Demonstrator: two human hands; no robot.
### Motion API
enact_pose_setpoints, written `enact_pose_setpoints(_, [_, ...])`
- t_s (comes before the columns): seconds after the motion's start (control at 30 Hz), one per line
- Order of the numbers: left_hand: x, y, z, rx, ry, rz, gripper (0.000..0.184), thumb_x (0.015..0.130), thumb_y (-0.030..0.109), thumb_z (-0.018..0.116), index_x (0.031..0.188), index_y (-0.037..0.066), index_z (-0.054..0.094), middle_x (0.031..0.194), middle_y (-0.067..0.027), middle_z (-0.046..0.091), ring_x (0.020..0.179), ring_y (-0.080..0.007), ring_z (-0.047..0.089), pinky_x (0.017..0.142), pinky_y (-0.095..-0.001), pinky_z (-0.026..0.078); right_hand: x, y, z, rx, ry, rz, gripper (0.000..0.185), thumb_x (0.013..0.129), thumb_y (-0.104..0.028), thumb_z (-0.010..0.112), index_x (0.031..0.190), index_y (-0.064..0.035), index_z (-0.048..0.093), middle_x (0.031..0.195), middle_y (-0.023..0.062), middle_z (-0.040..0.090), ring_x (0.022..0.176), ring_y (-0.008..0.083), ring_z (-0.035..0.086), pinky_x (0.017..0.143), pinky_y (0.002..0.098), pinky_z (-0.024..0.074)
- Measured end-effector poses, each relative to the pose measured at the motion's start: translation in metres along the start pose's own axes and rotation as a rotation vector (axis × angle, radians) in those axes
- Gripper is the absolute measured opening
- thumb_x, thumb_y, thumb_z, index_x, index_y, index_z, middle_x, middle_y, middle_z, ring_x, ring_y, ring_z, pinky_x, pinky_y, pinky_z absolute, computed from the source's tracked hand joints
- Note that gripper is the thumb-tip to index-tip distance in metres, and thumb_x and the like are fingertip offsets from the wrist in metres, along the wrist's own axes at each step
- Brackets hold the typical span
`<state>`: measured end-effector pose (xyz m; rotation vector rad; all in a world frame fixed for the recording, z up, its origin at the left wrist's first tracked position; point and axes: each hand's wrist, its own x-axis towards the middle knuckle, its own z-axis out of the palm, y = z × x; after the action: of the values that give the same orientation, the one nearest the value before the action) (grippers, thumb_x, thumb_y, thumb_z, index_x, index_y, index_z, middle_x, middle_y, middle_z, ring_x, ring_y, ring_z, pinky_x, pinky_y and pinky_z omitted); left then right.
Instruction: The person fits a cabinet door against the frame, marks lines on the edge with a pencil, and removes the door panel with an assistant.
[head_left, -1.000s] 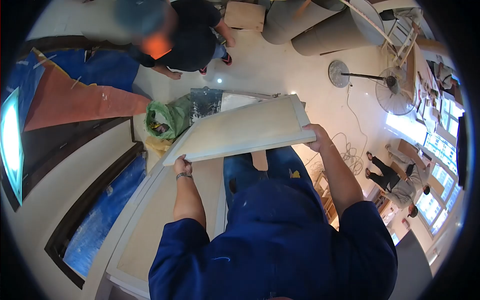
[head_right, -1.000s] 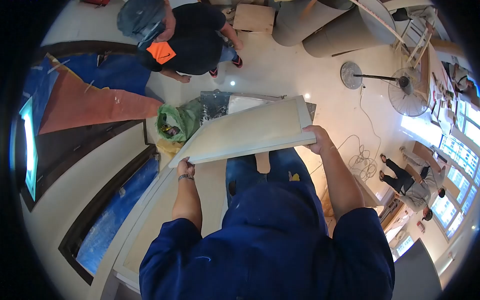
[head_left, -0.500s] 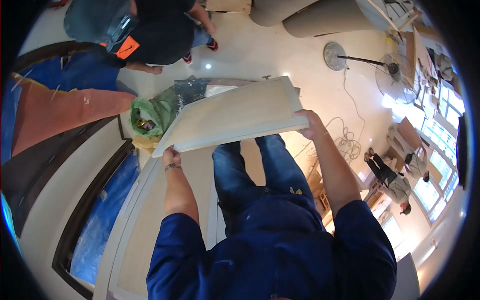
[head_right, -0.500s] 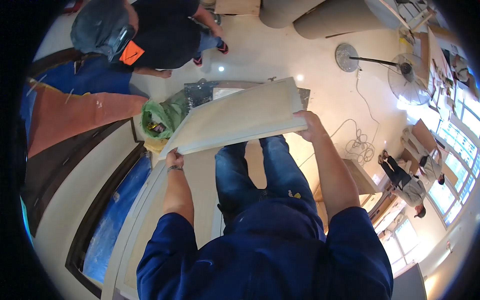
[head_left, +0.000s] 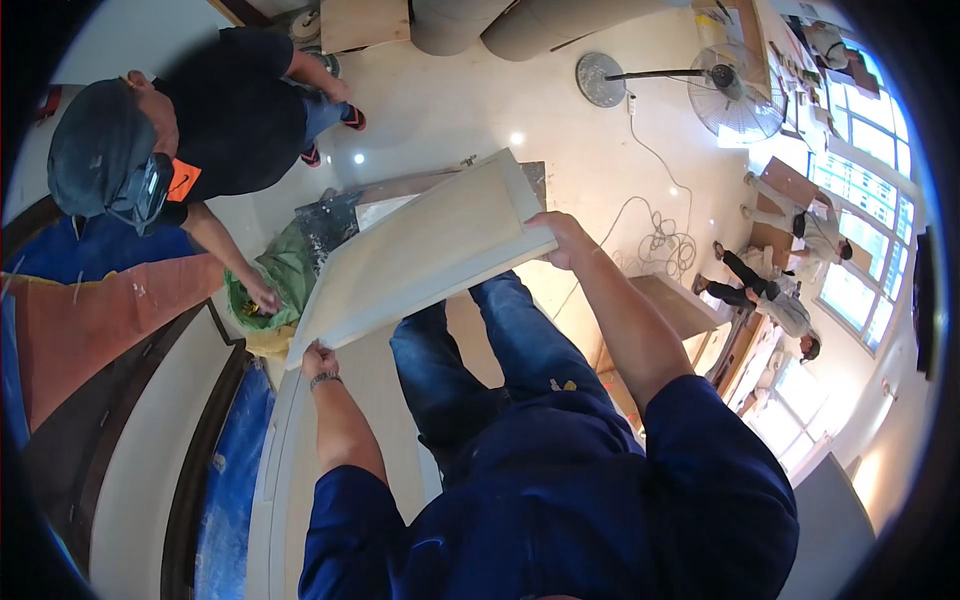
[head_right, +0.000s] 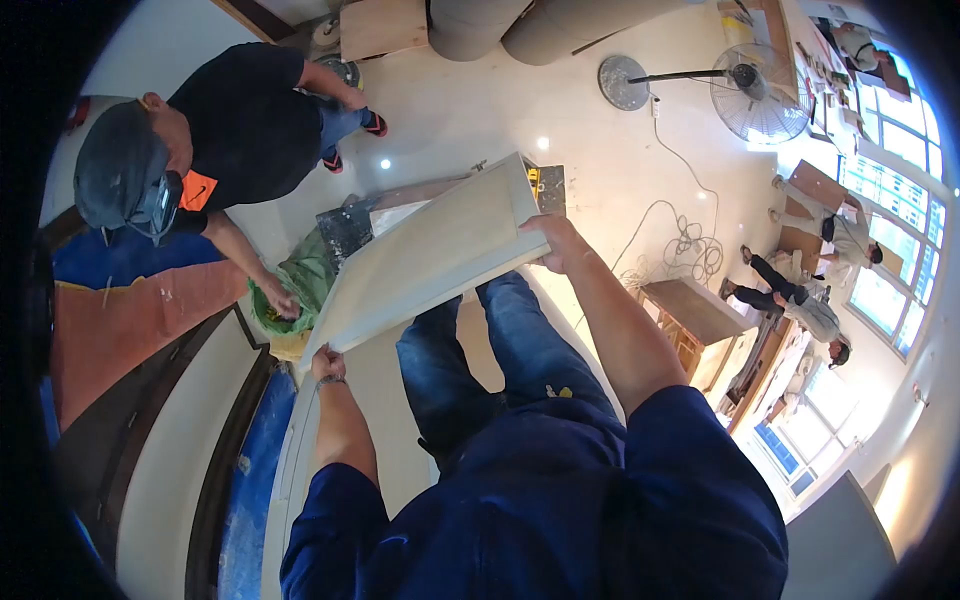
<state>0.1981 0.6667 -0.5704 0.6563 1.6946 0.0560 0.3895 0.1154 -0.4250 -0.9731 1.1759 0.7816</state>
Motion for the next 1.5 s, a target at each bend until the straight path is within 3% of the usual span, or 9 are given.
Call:
enact_pose_setpoints(0.07, [0.018,-0.004,-0.015,-0.001,-0.083,0.019,0.011,0.088,-0.004,0.064,0.096,0.001,0.058,0.081,-0.0085,0.058,0.061,-0.0164,0.054,0.05,-0.0293,0.047,-0.007,-0.001,0.004,-0.006,0.022,0.002,0.042,0.084,-0.012,0.067,0.122,0.0034,0.058,0.115,0.0176,0.063,0.104,0.0308,0.065,0.088,0.0476,0.0562])
enact_pose_setpoints(0.13, [-0.019,-0.018,0.01,0.438,0.193,0.403,0.025,0.088,0.006,0.068,0.109,-0.004,0.057,0.098,-0.0177,0.063,0.08,-0.0272,0.062,0.069,-0.0373,0.052,-0.014,-0.002,0.011,-0.022,0.02,0.007,0.042,0.085,-0.012,0.066,0.122,0.004,0.058,0.115,0.0179,0.063,0.102,0.0307,0.066,0.088,0.048,0.0561])
enact_pose_setpoints(0.2, [-0.101,-0.028,0.048,0.873,0.184,0.777,0.047,0.088,0.018,0.071,0.123,-0.008,0.053,0.12,-0.0256,0.061,0.105,-0.037,0.062,0.09,-0.0432,0.05,-0.017,-0.002,0.017,-0.032,0.028,0.011,0.042,0.085,-0.012,0.065,0.122,0.0047,0.057,0.114,0.0183,0.063,0.102,0.0314,0.066,0.088,0.0481,0.056])
enact_pose_setpoints(0.33, [-0.247,-0.067,0.121,1.493,-0.923,1.038,0.084,0.081,0.039,0.079,0.145,-0.001,0.041,0.145,-0.0227,0.048,0.137,-0.0391,0.044,0.115,-0.0464,0.034,-0.011,0.0,0.011,-0.094,0.035,-0.006,0.04,0.084,-0.013,0.067,0.12,0.004,0.058,0.117,0.02,0.062,0.106,0.0349,0.064,0.09,0.05,0.0552])
enact_pose_setpoints(0.4, [-0.298,-0.093,0.148,1.695,-1.096,1.386,0.077,0.082,0.038,0.077,0.142,0.002,0.045,0.146,-0.0188,0.05,0.138,-0.0382,0.044,0.113,-0.0507,0.035,-0.012,0.001,0.009,-0.079,0.008,0.001,0.042,0.085,-0.014,0.067,0.121,0.0041,0.058,0.118,0.02,0.062,0.107,0.0346,0.063,0.092,0.0496,0.0544])
enact_pose_setpoints(0.6, [-0.279,-0.161,0.191,1.724,-1.087,1.27,0.049,0.094,0.019,0.057,0.14,0.005,0.049,0.144,-0.0161,0.053,0.136,-0.0369,0.047,0.111,-0.0537,0.038,-0.011,0.002,0.009,-0.064,-0.001,0.013,0.042,0.09,-0.023,0.063,0.125,-0.0016,0.057,0.12,0.0151,0.062,0.113,0.0305,0.06,0.099,0.0471,0.0498])
enact_pose_setpoints(0.83, [-0.28,-0.159,0.192,1.746,-1.065,1.297,0.048,0.093,0.01,0.049,0.141,0.005,0.049,0.145,-0.0157,0.052,0.135,-0.0368,0.048,0.111,-0.054,0.038,-0.036,0.007,0.004,0.13,0.014,0.018,0.041,0.106,-0.037,0.046,0.131,-0.0048,0.054,0.124,0.009,0.06,0.113,0.0272,0.061,0.101,0.0448,0.0482])
enact_pose_setpoints(1.23, [-0.284,-0.165,0.183,1.863,-1.035,1.246,0.051,0.096,0.017,0.055,0.146,0.009,0.045,0.15,-0.0129,0.048,0.139,-0.0338,0.044,0.113,-0.0507,0.035,-0.074,0.025,-0.019,0.038,-0.082,-0.012,0.036,0.107,-0.025,0.044,0.131,0.0001,0.053,0.126,0.0157,0.064,0.117,0.0307,0.062,0.1,0.0395,0.0502])
enact_pose_setpoints(1.5, [-0.282,-0.167,0.174,1.864,-1.025,1.279,0.052,0.095,0.016,0.057,0.145,0.009,0.045,0.151,-0.0119,0.048,0.14,-0.0329,0.044,0.113,-0.0515,0.035,-0.095,0.031,-0.003,-0.121,0.099,-0.135,0.039,0.103,-0.016,0.049,0.135,0.0072,0.05,0.123,0.0176,0.063,0.105,0.0287,0.069,0.089,0.0373,0.0559])
